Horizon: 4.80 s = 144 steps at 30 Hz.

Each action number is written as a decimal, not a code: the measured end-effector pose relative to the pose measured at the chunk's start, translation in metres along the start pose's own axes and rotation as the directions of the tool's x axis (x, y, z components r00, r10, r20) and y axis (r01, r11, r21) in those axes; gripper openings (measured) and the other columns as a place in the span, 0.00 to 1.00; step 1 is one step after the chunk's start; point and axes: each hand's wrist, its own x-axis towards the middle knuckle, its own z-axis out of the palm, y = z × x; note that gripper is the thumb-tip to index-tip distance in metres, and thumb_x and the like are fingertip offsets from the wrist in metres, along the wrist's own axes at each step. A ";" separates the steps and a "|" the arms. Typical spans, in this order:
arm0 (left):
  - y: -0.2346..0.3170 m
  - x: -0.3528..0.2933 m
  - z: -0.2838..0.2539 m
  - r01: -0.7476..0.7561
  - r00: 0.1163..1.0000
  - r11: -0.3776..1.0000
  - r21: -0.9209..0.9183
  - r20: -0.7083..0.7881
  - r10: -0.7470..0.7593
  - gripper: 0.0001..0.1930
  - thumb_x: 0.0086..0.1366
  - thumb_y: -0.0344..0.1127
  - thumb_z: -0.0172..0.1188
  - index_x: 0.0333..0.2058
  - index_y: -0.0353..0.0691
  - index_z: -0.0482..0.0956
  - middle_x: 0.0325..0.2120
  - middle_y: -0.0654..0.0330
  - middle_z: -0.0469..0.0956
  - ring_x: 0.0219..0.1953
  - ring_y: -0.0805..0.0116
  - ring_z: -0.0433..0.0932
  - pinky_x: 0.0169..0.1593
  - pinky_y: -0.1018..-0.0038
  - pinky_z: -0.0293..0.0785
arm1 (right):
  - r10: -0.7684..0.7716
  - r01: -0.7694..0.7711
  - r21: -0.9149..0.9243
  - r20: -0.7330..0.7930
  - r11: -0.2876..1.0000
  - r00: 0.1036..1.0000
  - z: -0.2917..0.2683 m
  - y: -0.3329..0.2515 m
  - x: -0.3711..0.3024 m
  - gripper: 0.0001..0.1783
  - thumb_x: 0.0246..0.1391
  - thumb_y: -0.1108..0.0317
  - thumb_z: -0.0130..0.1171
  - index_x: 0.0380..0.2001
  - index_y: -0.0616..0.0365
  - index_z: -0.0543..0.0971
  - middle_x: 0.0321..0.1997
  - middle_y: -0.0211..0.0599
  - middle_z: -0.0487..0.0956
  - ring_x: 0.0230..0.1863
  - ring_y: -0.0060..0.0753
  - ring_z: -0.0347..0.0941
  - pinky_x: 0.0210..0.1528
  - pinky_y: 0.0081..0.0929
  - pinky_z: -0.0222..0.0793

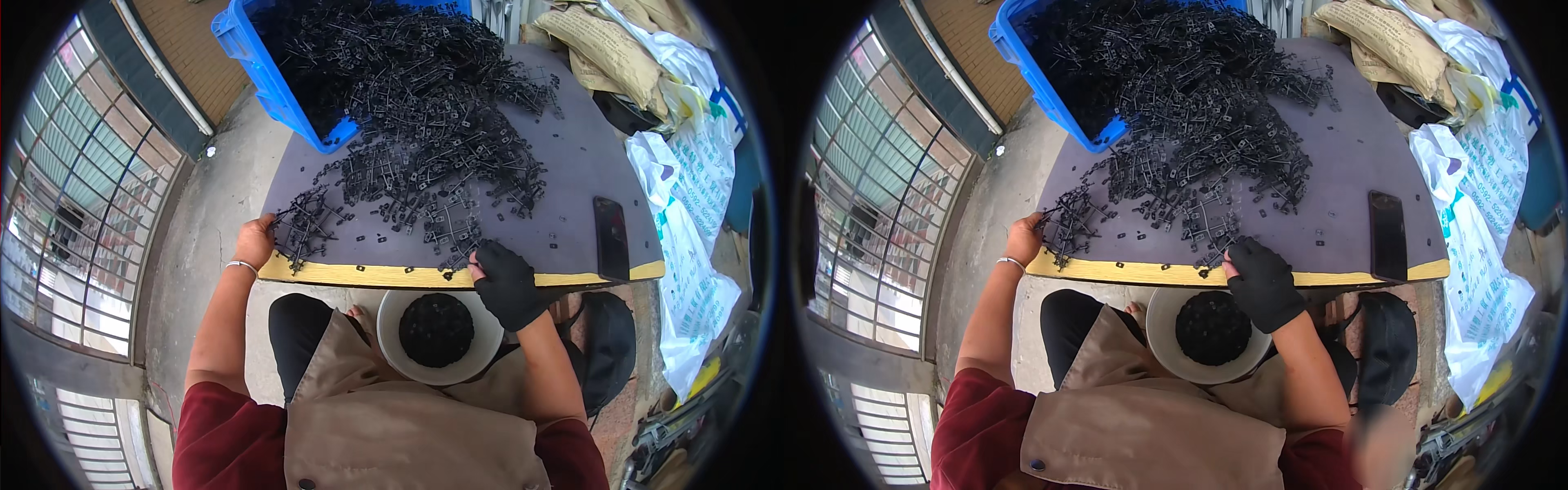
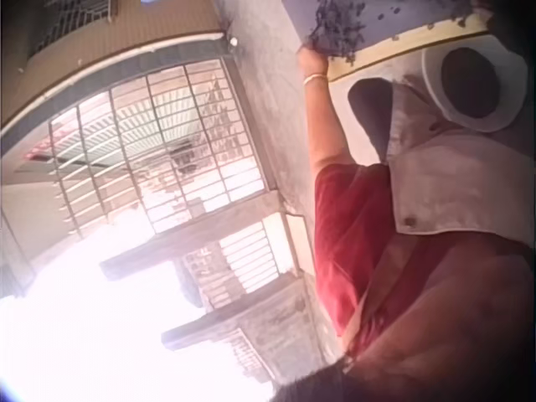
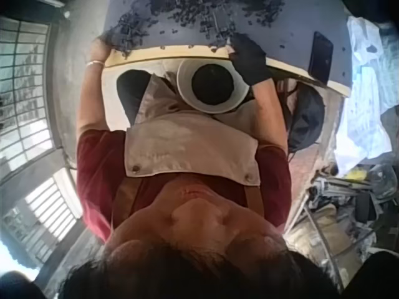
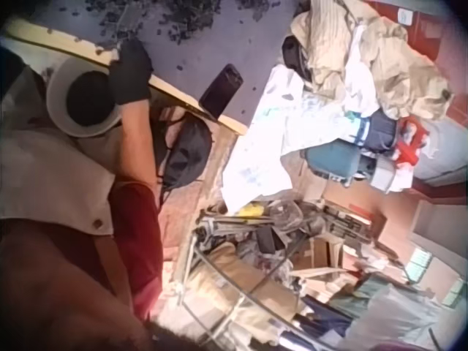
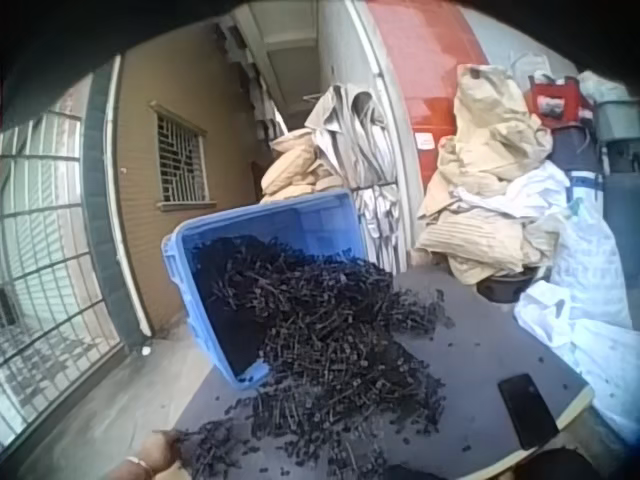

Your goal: The recorder is sorting and inspecting small black plastic or rubber components at a workbench.

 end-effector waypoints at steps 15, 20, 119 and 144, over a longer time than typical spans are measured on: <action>0.000 -0.005 -0.019 -0.046 0.989 0.995 0.090 0.147 0.033 0.09 0.52 0.25 0.56 0.34 0.31 0.72 0.22 0.50 0.77 0.25 0.57 0.77 0.34 0.68 0.74 | 0.133 -0.125 0.052 -0.213 0.991 0.968 -0.018 0.001 0.005 0.04 0.50 0.69 0.52 0.29 0.56 0.74 0.26 0.42 0.70 0.28 0.46 0.69 0.30 0.36 0.65; 0.001 -0.019 -0.024 0.537 0.821 0.753 -0.380 0.439 -0.364 0.02 0.54 0.23 0.54 0.24 0.31 0.73 0.18 0.61 0.73 0.21 0.76 0.72 0.29 0.79 0.73 | 0.084 -0.080 0.027 -0.211 0.996 0.974 -0.017 0.004 0.006 0.04 0.50 0.68 0.51 0.27 0.55 0.73 0.25 0.42 0.70 0.28 0.48 0.69 0.30 0.38 0.65; 0.230 -0.084 0.002 0.256 0.804 0.345 -0.903 0.397 0.443 0.02 0.61 0.27 0.55 0.33 0.35 0.74 0.23 0.68 0.73 0.26 0.82 0.69 0.31 0.83 0.68 | 0.094 -0.109 0.458 0.055 0.882 0.994 0.001 -0.032 -0.018 0.10 0.49 0.73 0.54 0.36 0.61 0.68 0.27 0.43 0.73 0.29 0.41 0.71 0.35 0.33 0.66; 0.199 -0.075 -0.010 0.412 0.887 0.133 -0.901 0.430 0.169 0.04 0.60 0.30 0.56 0.34 0.39 0.77 0.27 0.65 0.77 0.28 0.78 0.74 0.33 0.80 0.73 | -0.034 -0.025 0.345 0.164 0.938 0.986 -0.010 -0.024 -0.013 0.08 0.48 0.69 0.54 0.32 0.61 0.74 0.29 0.43 0.72 0.30 0.46 0.69 0.34 0.32 0.66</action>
